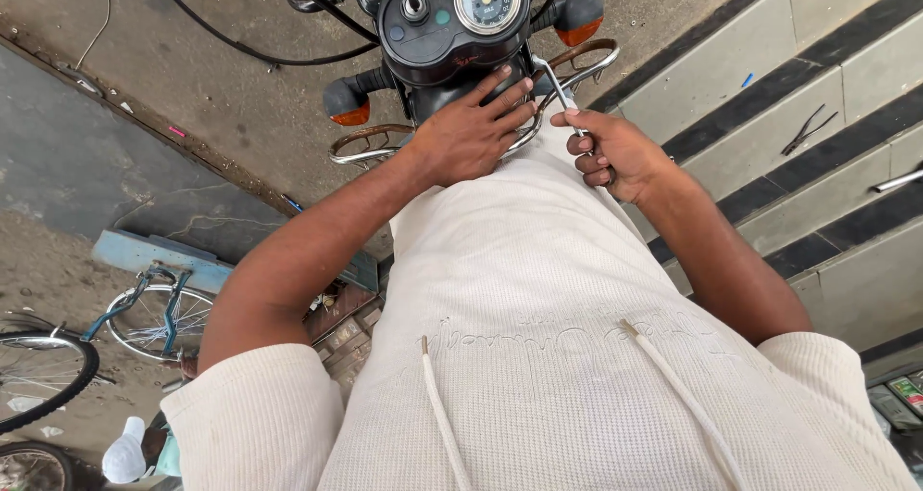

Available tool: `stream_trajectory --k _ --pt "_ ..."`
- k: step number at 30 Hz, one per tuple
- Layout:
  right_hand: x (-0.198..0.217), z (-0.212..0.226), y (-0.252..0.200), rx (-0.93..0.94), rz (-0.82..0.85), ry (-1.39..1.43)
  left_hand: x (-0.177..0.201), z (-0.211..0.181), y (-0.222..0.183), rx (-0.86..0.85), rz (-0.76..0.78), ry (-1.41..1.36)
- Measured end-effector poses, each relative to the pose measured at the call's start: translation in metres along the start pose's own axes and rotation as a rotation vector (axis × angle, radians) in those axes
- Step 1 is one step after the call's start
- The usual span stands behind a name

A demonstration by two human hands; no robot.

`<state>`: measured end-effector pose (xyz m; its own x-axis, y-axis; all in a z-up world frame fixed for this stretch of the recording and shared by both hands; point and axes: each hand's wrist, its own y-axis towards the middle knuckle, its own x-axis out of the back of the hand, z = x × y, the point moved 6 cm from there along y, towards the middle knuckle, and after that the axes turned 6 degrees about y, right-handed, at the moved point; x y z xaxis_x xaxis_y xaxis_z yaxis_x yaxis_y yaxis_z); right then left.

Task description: Repairing the front headlight assembly and electrical wiring of a motorcycle.

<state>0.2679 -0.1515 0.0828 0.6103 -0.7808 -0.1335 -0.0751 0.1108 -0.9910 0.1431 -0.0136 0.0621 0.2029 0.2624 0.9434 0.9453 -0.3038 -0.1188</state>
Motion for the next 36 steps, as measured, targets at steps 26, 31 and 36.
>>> stream_trajectory --k 26,31,36 --pt "-0.006 0.025 -0.005 -0.006 -0.046 -0.08 -0.003 0.005 0.007 -0.089 -0.098 -0.104" --pt "-0.009 0.031 -0.01 0.002 -0.069 -0.085 -0.003 0.005 0.008 -0.116 0.013 -0.113" --pt "-0.013 0.03 -0.011 -0.003 -0.042 -0.111 0.002 0.007 0.007 -0.111 0.006 -0.1"
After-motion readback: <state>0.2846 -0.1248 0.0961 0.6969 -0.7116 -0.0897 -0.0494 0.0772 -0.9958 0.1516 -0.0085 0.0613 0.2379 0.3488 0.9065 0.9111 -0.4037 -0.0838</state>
